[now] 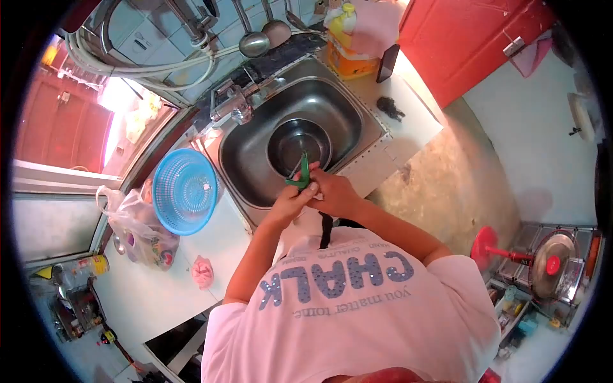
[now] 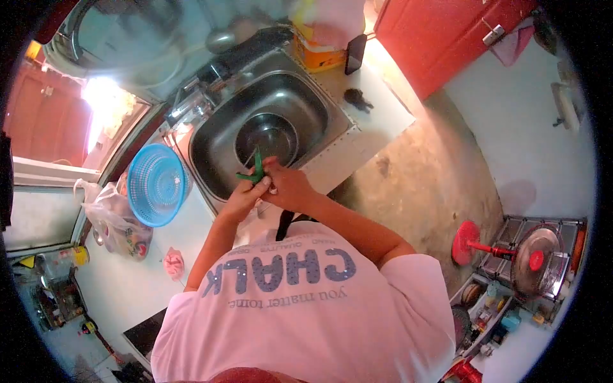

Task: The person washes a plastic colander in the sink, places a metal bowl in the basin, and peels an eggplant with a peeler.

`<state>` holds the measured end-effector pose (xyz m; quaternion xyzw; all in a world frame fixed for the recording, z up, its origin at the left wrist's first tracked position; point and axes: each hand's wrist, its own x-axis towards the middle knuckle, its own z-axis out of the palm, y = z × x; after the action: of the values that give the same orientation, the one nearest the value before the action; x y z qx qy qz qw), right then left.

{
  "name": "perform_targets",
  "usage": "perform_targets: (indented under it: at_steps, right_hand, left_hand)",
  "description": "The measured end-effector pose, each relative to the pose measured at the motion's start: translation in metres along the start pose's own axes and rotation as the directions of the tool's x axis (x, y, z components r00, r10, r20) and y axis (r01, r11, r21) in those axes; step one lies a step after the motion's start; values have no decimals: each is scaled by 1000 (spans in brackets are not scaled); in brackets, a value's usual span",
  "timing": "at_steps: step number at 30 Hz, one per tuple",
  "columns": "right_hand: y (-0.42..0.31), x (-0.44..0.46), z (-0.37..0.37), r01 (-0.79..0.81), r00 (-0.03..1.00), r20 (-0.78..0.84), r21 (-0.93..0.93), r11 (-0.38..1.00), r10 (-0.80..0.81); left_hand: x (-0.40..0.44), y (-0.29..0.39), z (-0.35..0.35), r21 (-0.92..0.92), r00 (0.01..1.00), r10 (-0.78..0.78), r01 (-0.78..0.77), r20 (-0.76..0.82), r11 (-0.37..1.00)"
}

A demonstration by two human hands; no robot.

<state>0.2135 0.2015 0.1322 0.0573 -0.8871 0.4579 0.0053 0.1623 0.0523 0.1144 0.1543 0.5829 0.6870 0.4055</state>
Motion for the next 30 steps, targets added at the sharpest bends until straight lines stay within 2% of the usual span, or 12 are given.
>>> perform_targets:
  at_steps: [7,10,13,15,19,21,22,23,26,28,29,30]
  right_hand:
    - [-1,30,14,255,961,92,77,964,-262]
    - [-6,39,28,312,933,172,60,948,-318]
    - [-9,49,46,219,919,297,158,963,-258]
    - [-13,52,48,194,914,311,230,954,-261]
    - [-11,62,40,187,915,336,136,973,-223]
    - [2,68,41,196,925,288,200,960,-249]
    - [10,69,41,179,933,266,236,955,-241]
    - [12,68,42,160,942,244,270,949,-229]
    - [-15,66,27,207,948,161,343,916,-275]
    - [23,66,35,283,936,175,146,948,-306]
    - [23,66,35,157,958,210,196,968,-198]
    - [21,66,36,27,966,242,239,971,-87]
  left_hand:
    - [-24,11,-9,238,961,215,-171,-174,956]
    - [-47,19,-11,81,962,163,-148,-220,986]
    - [-77,25,-28,-60,941,90,-116,-325,991]
    - [-90,20,-51,119,864,230,-197,-447,973]
    - [-130,46,-121,246,577,362,-272,-732,930]
    - [-153,45,-179,510,274,512,-83,-814,856]
    - [-167,60,-193,695,-2,716,243,-698,677]
    - [-181,74,-206,673,-175,883,588,-436,449]
    - [-210,69,-272,543,-368,890,705,-269,456]
    - [-219,25,-329,469,-194,708,627,-679,622]
    - [-224,20,-333,401,-86,552,596,-829,695]
    - [-224,7,-331,452,-12,573,601,-820,659]
